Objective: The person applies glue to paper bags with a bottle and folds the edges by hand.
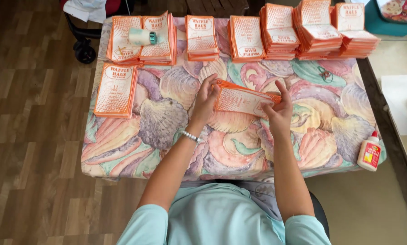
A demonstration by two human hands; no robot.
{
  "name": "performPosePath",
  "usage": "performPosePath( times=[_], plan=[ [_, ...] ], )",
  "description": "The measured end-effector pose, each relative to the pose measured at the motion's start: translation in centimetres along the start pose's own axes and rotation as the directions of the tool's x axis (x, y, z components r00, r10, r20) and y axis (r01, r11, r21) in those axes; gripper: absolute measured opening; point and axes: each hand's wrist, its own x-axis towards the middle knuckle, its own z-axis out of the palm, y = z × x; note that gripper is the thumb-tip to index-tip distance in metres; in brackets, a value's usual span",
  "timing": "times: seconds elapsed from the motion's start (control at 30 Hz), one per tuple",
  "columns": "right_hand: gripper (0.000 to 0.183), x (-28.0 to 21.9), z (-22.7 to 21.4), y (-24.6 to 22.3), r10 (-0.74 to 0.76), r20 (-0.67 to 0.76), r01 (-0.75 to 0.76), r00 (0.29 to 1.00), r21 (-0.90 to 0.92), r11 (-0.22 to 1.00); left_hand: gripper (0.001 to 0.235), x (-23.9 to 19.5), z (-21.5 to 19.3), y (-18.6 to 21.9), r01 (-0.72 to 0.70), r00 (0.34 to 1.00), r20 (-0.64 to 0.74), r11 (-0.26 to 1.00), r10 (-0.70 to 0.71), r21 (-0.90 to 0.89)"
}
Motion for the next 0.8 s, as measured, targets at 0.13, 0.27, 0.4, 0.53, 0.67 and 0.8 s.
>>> performPosePath(
  times=[0.13, 0.27, 0.4, 0.53, 0.67, 0.8],
  plan=[
    [0.097, 0.2, 1.0, 0.7, -0.033, -0.031, 0.033, 0.999, 0.011, 0.999, 0.067, -1.0, 3.0, -0.2, 0.042, 0.999, -0.025, 0.989, -0.039, 0.144],
    [0.105, -0.4, 0.7, 2.7, -0.056, -0.041, 0.058, 0.998, 0.041, 0.997, 0.046, -0.9, 4.9, -0.2, -0.1, 0.976, -0.173, 0.979, 0.131, 0.178],
    [0.101, 0.0, -1.2, 6.1, -0.08, -0.071, 0.084, 0.994, 0.064, 0.994, 0.025, -0.7, 5.6, -1.0, -0.108, 0.933, -0.317, 0.972, 0.171, 0.207],
    [0.094, -1.6, -1.6, 6.6, 0.08, -0.065, -0.077, 0.995, 0.045, 0.996, 0.025, -1.0, 5.7, -0.5, -0.064, 0.938, -0.332, 0.991, 0.1, 0.12],
    [0.067, -1.4, -1.7, 7.0, 0.14, -0.082, -0.143, 0.987, -0.039, 0.989, 0.031, -0.1, 4.9, -4.0, 0.008, 0.938, -0.343, 0.986, 0.052, 0.169],
    [0.057, -1.1, -2.0, 4.1, 0.125, -0.044, -0.13, 0.991, -0.164, 0.978, 0.033, -2.2, 4.7, 2.3, 0.018, 0.97, -0.241, 0.987, 0.021, 0.159]
  ],
)
